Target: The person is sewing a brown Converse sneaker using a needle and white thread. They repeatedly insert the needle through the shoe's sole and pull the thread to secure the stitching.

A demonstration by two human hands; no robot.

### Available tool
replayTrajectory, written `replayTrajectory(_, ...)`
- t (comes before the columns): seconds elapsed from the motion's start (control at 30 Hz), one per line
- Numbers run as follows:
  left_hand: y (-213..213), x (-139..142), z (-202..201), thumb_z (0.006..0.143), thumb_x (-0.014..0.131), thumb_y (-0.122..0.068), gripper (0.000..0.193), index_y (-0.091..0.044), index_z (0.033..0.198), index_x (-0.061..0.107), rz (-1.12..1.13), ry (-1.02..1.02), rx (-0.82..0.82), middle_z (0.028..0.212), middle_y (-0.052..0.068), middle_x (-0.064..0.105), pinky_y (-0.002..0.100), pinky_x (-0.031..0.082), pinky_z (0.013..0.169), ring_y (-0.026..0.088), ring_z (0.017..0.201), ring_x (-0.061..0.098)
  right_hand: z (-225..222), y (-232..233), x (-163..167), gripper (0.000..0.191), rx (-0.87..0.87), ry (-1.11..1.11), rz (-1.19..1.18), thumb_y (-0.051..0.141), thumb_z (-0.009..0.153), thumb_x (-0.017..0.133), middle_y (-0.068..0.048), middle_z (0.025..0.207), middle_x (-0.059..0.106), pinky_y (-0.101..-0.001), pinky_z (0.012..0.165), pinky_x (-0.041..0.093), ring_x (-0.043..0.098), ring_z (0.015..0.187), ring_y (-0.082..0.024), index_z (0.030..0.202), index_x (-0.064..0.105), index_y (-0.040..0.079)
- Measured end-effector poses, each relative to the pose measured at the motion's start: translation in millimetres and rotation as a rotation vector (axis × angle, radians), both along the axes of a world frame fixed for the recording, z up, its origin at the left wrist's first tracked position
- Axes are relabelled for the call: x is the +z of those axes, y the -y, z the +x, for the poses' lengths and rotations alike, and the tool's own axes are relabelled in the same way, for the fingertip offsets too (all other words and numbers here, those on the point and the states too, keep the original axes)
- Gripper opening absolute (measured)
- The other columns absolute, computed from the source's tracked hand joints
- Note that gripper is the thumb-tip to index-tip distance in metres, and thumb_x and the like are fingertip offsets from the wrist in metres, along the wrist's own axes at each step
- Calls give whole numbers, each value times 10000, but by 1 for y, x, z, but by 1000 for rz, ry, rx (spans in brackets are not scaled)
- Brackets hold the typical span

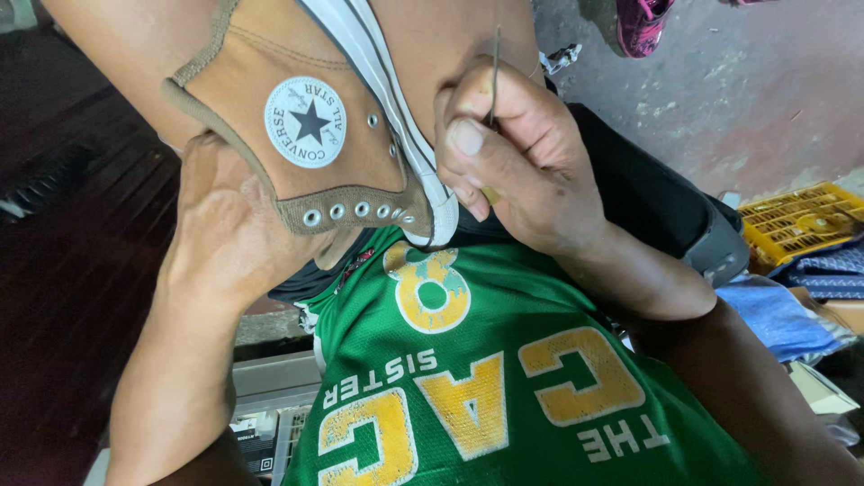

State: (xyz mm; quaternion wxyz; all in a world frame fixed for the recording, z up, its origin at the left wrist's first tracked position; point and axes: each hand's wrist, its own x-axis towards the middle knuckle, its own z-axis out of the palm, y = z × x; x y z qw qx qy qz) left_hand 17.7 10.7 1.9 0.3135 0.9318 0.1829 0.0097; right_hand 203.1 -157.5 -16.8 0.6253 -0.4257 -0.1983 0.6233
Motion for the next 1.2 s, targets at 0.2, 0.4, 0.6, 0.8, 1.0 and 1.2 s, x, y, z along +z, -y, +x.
replayTrajectory(0.2,-9,-2,6,773,849,-231,353,-21,1008,691,-301,29,114,962,138,707,463,539,742,361,888,693,1,-10,12,185,92,129,-122,98,1178,506,0,812,505,-182,567,374,430,611,-29,1004,471,45)
replayTrajectory(0.4,-18,4,9,809,879,-300,351,-71,1018,715,-327,-1,98,957,90,726,465,531,765,333,911,708,-3,-39,18,226,56,435,-144,97,1179,559,36,807,507,-185,634,371,409,698,-6,969,495,46)
replayTrajectory(0.6,-25,7,4,775,830,-311,426,-50,1093,719,-280,41,86,1036,140,722,485,528,810,370,966,690,-3,-63,29,253,-12,436,-150,125,1193,562,31,817,511,-185,676,383,413,726,-13,961,494,50)
replayTrajectory(0.8,-33,35,-5,754,770,-333,370,-86,1024,718,-490,-326,13,1003,156,721,518,523,895,387,971,689,23,-54,43,178,-132,375,-162,167,1073,480,-38,864,631,-174,476,333,396,562,-48,1070,535,-2)
replayTrajectory(1.0,-30,59,6,821,753,-455,546,-20,1149,711,-639,-162,-109,1089,216,717,560,492,914,431,1044,659,68,-1,45,269,-261,652,-225,232,1223,417,-85,991,618,-222,503,385,511,587,-93,1160,545,3)
replayTrajectory(1.2,32,61,15,949,699,-337,369,-23,1141,712,-730,-368,426,1029,145,763,435,546,873,304,978,715,53,53,56,326,-23,875,-370,237,1196,421,-79,831,529,-239,629,379,462,660,-103,1363,590,14)
